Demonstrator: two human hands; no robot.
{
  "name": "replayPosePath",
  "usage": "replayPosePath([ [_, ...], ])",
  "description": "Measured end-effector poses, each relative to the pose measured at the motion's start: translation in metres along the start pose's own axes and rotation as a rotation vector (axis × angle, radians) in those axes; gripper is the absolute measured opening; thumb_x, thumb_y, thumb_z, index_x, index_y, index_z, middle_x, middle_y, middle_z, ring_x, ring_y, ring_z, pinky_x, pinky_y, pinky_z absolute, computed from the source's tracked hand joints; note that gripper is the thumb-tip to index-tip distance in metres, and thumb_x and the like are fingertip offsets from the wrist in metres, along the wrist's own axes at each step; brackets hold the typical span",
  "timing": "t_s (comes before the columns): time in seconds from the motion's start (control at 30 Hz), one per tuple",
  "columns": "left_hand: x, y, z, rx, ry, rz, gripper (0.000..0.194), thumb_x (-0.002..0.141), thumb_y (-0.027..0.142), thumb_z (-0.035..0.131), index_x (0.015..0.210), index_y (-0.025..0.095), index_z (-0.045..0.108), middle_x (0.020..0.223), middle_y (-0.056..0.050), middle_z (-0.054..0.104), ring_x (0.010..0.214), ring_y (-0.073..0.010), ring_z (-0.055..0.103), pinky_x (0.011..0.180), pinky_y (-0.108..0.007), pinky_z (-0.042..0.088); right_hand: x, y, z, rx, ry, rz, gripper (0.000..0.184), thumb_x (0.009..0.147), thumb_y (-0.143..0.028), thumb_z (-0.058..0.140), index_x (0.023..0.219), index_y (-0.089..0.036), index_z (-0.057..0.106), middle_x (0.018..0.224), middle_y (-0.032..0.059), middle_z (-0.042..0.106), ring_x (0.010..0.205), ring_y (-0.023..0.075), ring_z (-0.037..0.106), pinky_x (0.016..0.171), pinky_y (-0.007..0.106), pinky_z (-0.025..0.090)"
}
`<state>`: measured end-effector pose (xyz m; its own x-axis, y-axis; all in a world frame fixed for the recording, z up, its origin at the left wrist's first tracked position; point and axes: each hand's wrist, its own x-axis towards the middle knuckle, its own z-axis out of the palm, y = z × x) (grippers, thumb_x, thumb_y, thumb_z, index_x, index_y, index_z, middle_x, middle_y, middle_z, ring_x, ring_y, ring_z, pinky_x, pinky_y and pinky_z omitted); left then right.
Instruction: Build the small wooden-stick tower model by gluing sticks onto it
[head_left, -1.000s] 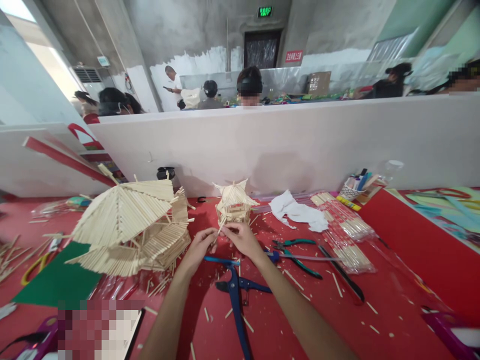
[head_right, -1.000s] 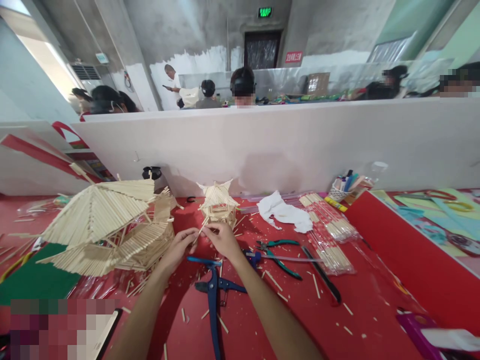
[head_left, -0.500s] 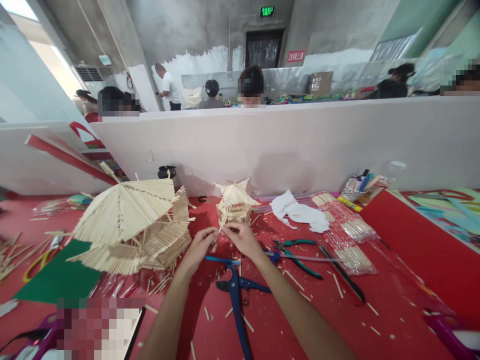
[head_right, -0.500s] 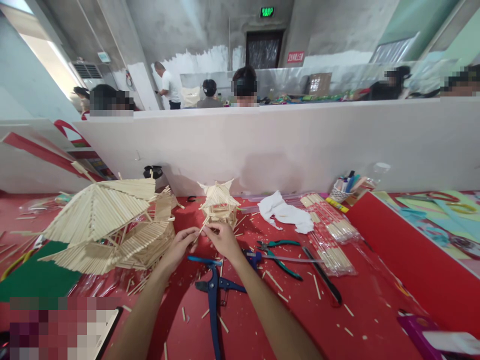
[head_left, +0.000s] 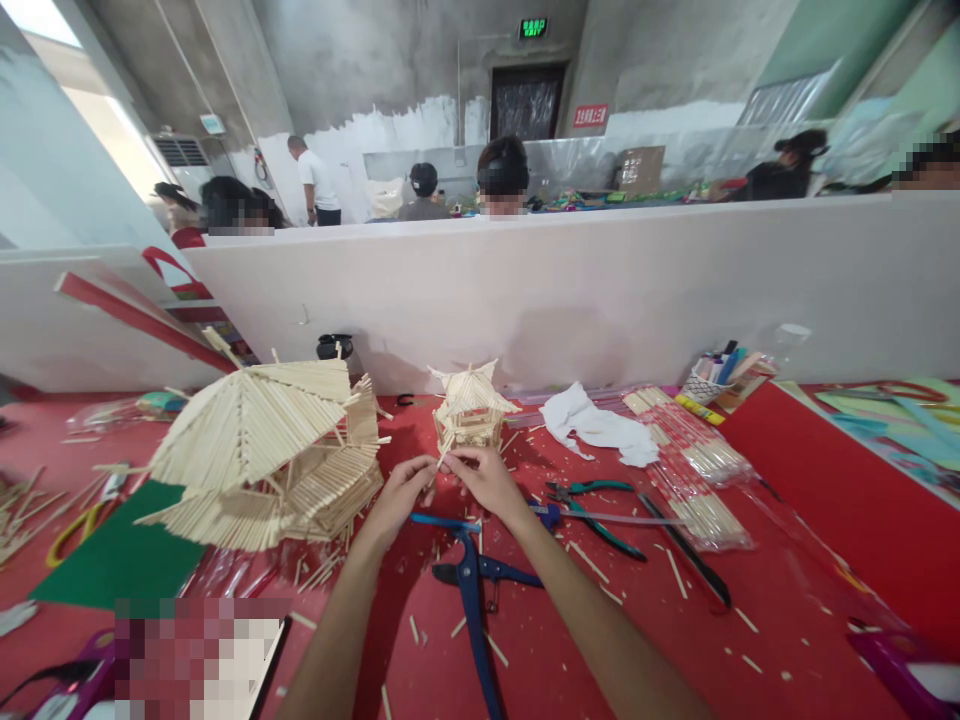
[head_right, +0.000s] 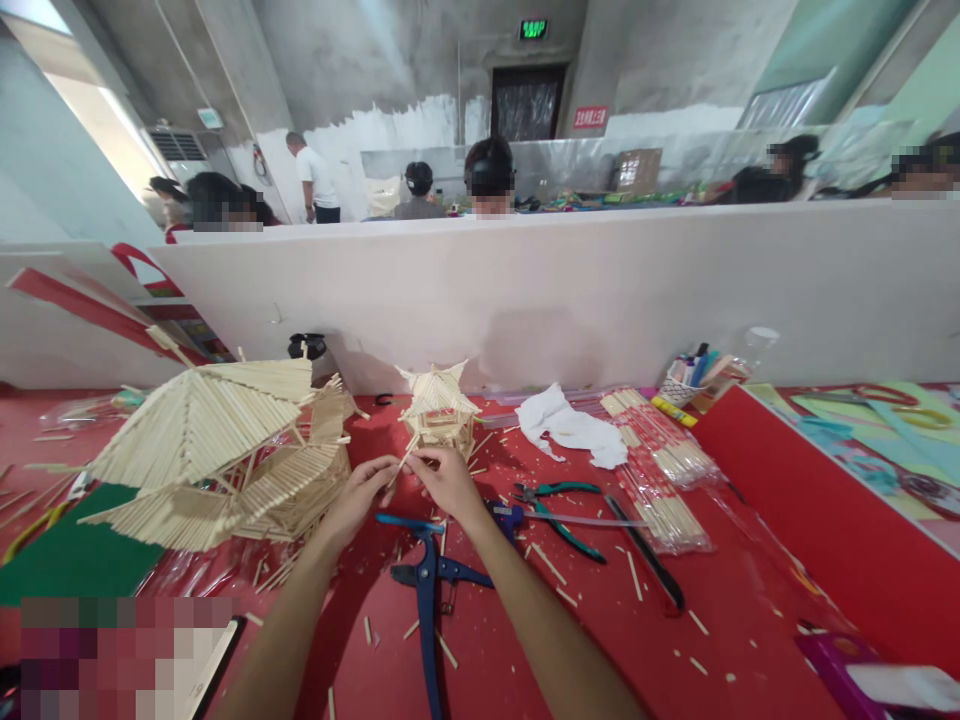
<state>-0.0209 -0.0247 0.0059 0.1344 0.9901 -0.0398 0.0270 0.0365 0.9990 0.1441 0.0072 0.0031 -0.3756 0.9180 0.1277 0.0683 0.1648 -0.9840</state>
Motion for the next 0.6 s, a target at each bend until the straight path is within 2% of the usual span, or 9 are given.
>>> replayPosePath([
  [0.23, 0.0002, 0.0011, -0.0002, 0.021, 0.001, 0.011, 0.028, 0.080, 0.042, 0.057, 0.082, 0.015, 0.064, 0.050, 0.007, 0.043, 0.046, -0.0081, 0.036, 0.051, -0.022, 0.028, 0.0029, 0.0114, 0.0024, 0.056, 0.000, 0.019, 0.040, 0.085, -0.053, 0.057, 0.084, -0.016, 0.072, 0.070, 0.0028, 0.065, 0.050, 0.0104, 0.051, 0.046, 0.021, 0.044],
  [0.6, -0.0010, 0.0046, 0.0006, 0.020, -0.005, 0.030, 0.026, 0.081, 0.041, 0.057, 0.078, 0.015, 0.061, 0.049, 0.007, 0.041, 0.046, -0.0077, 0.035, 0.051, -0.022, 0.027, 0.0024, 0.0070, 0.0018, 0.043, 0.002, 0.016, 0.040, 0.085, -0.051, 0.057, 0.084, -0.015, 0.072, 0.069, 0.0031, 0.066, 0.049, 0.0103, 0.050, 0.046, 0.022, 0.044],
])
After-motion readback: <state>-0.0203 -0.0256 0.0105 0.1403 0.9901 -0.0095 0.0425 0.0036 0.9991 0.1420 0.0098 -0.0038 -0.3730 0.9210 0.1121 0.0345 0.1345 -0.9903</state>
